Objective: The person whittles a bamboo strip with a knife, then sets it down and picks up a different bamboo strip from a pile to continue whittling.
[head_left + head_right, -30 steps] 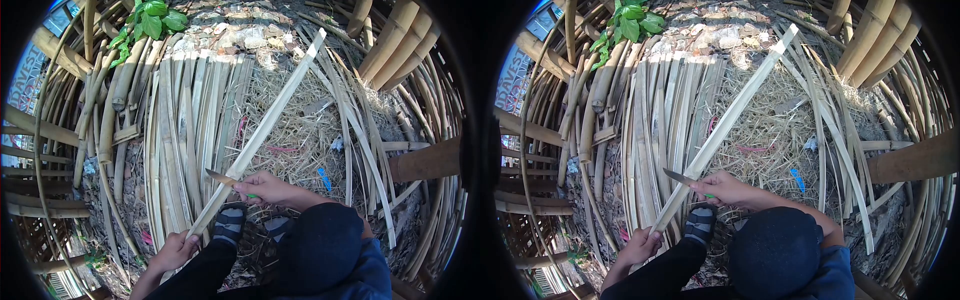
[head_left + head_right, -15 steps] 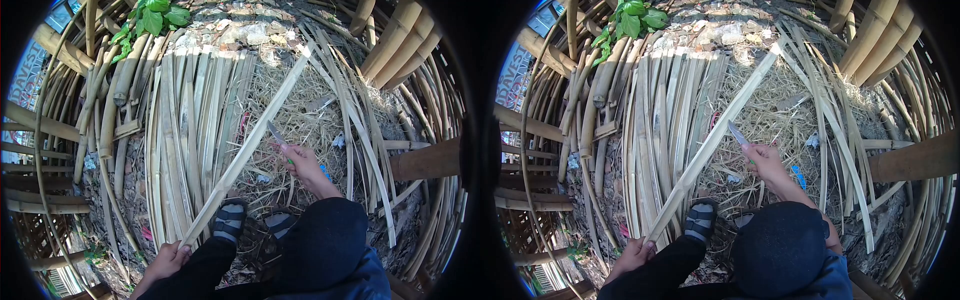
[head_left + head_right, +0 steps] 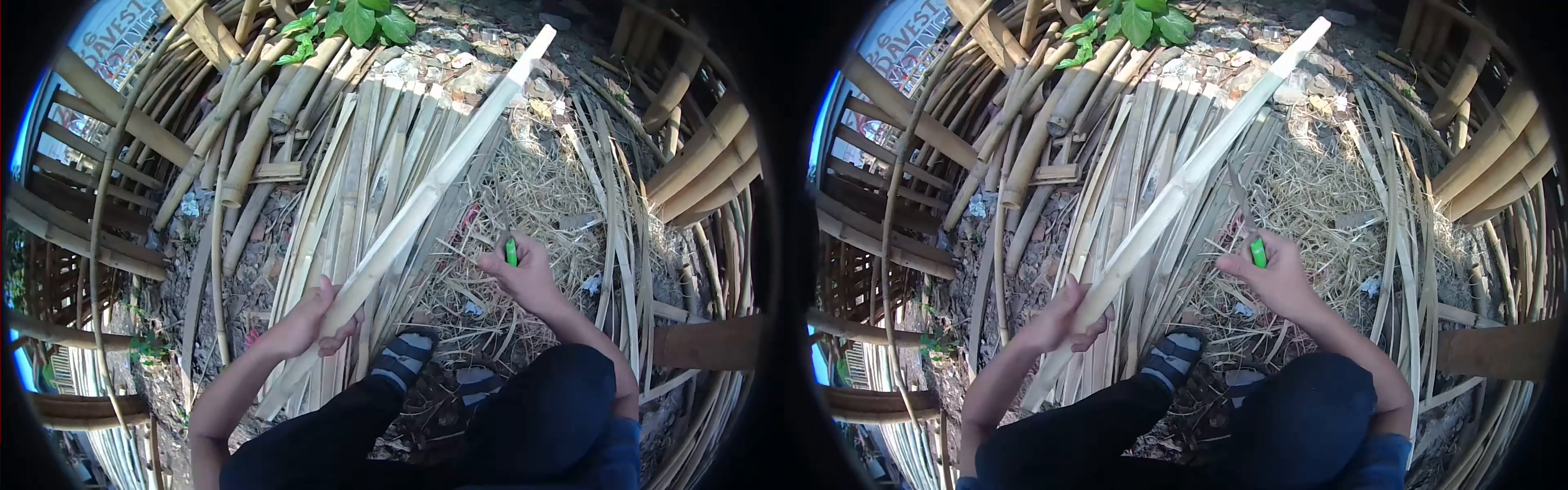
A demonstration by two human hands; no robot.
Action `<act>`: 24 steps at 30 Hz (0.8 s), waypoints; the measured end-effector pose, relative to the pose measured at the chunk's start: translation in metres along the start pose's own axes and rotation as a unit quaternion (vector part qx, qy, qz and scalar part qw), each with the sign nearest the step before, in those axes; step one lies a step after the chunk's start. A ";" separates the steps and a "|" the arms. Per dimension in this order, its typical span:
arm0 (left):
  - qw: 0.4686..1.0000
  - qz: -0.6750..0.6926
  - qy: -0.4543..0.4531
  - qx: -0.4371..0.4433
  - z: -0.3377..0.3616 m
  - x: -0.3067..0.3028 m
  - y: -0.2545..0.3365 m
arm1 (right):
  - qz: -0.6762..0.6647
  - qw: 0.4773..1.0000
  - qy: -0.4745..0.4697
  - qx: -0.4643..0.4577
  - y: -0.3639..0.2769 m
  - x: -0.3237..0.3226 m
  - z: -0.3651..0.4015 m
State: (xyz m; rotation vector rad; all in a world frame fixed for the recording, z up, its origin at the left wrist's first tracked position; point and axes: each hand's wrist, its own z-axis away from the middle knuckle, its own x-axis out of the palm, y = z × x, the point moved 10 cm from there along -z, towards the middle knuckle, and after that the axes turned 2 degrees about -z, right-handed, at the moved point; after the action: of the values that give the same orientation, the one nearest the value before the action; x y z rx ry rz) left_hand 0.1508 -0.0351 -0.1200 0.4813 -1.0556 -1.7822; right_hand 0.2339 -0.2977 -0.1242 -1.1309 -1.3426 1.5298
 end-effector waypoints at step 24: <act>0.972 0.027 -0.022 0.233 0.038 0.081 0.228 | -0.249 0.951 0.181 -0.037 -0.220 -0.016 0.035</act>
State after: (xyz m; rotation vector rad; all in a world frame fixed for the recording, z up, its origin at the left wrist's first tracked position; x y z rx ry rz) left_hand 0.2110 -0.1246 0.1002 0.6899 -1.5141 -1.4969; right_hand 0.2059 -0.2954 0.0975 -0.9624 -1.3075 0.8657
